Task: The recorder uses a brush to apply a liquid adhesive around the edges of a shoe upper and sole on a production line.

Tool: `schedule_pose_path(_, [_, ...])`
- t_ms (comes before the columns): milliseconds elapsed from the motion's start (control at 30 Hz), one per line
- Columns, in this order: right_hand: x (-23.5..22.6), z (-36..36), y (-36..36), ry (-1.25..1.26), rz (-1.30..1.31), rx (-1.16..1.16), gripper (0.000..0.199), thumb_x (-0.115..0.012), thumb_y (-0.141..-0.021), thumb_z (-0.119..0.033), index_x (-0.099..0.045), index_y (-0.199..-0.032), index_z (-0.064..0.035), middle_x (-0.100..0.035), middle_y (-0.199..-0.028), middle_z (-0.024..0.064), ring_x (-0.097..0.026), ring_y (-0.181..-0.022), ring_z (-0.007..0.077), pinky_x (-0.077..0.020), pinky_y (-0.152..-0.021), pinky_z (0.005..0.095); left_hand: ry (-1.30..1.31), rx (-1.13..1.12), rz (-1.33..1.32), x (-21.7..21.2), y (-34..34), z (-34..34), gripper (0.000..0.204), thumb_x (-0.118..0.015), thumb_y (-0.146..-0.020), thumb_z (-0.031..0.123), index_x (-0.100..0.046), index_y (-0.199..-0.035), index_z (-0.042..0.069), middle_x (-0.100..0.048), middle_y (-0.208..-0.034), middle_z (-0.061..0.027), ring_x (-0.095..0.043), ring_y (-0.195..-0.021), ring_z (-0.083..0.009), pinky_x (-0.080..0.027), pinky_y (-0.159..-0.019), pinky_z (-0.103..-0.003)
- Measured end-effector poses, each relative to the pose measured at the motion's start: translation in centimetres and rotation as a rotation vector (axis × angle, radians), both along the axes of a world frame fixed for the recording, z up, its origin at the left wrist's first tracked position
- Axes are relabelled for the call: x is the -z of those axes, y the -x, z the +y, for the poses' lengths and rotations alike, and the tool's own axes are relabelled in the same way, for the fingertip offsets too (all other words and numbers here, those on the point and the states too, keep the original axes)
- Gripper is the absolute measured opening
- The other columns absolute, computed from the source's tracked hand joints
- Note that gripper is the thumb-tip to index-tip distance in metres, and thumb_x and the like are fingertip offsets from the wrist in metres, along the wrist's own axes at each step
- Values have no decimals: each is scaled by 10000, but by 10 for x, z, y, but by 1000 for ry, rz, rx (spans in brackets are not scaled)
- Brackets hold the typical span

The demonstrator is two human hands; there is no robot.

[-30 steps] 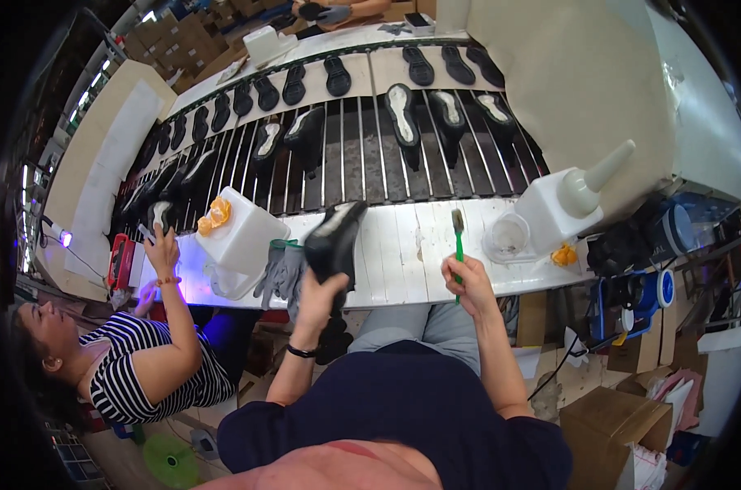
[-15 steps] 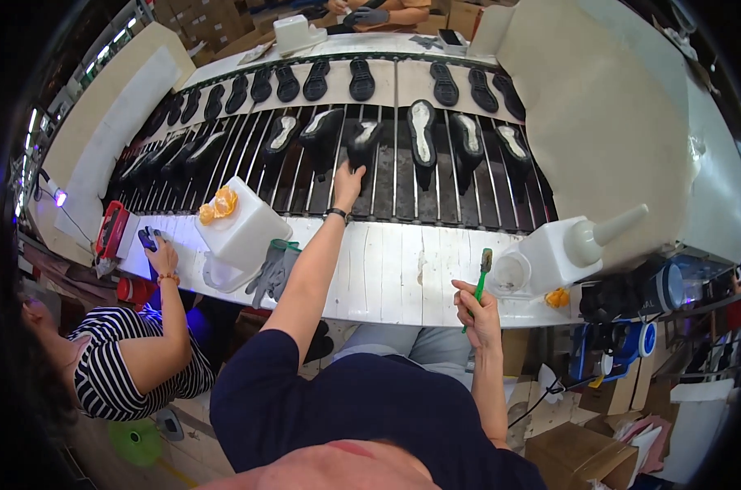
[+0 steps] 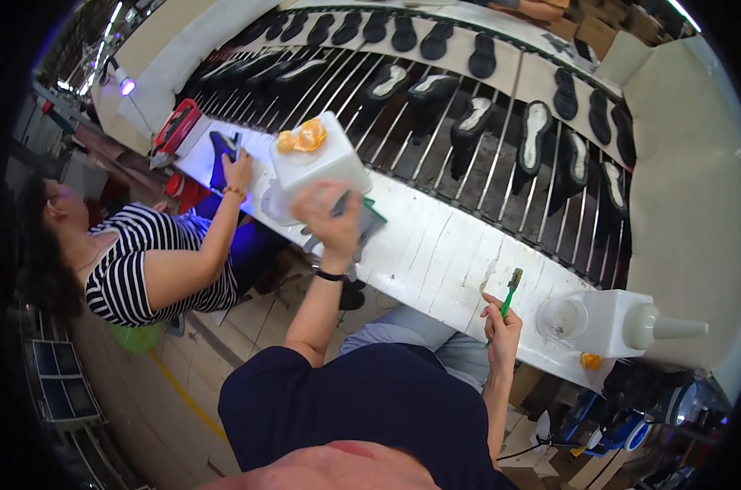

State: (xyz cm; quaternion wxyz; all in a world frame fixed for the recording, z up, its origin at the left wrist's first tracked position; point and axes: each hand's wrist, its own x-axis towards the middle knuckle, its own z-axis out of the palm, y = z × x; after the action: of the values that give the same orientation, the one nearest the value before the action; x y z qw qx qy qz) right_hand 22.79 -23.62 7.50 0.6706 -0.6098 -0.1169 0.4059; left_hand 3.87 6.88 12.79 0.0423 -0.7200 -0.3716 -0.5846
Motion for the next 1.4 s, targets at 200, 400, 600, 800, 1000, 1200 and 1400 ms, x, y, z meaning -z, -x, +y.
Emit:
schedule_pose_path(200, [2,20,3,-39,-22,-82,274,-588,-971,-115,-648,-1166,69,-607,-753,17,-313,-452,2,-215,-405,182,158,-414,125,-35,80,71,417,-804,-742,421,-708,-1082,198,-538,-1212,-46,-426,-1203,-291,-272,-994,-541])
schedule_pose_path(400, [7,12,8,-62,-33,-72,276,-594,-968,-124,-653,-1155,69,-606,-744,19,-315,-448,1,-217,-404,180,298,-443,274,-36,77,91,420,-793,-719,494,-745,-1020,205,-544,-1263,-55,-411,-1229,-286,-270,-954,-529])
schedule_pose_path(600, [13,-2,8,-49,-33,-50,271,-594,-968,-126,-656,-1147,68,-610,-746,18,-321,-448,0,-218,-402,179,327,-453,237,-32,70,100,390,-776,-741,489,-761,-961,167,-567,-1240,-40,-411,-1229,-279,-285,-935,-499])
schedule_pose_path(800, [13,-4,6,-47,-37,-47,268,-593,-967,-120,-655,-1147,69,-611,-744,18,-325,-450,2,-220,-402,180,461,-308,-50,-8,85,128,398,-750,-788,495,-763,-971,141,-583,-1257,-48,-422,-1230,-312,-280,-1000,-555])
schedule_pose_path(1000, [11,4,10,-75,-24,-87,259,-596,-964,-114,-661,-1135,70,-612,-742,18,-330,-449,3,-223,-403,180,423,366,-418,6,148,171,372,-691,-894,382,-738,-1045,46,-644,-1225,-85,-557,-1167,-227,-373,-1010,-394])
schedule_pose_path(1200, [10,-3,9,-57,-37,-22,254,-601,-960,-109,-666,-1125,72,-613,-747,22,-331,-451,3,-231,-407,181,776,1148,-817,-108,32,-31,687,-601,-911,485,-446,-1393,21,-471,-1418,-128,-407,-1330,-183,-368,-1027,-363])
schedule_pose_path(1400, [5,-4,11,-87,27,-41,250,-608,-953,-105,-667,-1126,67,-607,-754,11,-324,-458,4,-229,-416,185,1242,2070,-331,-149,-19,-132,510,-827,-675,544,-755,-880,83,-483,-1333,-224,-500,-1202,-291,-316,-1047,-397])
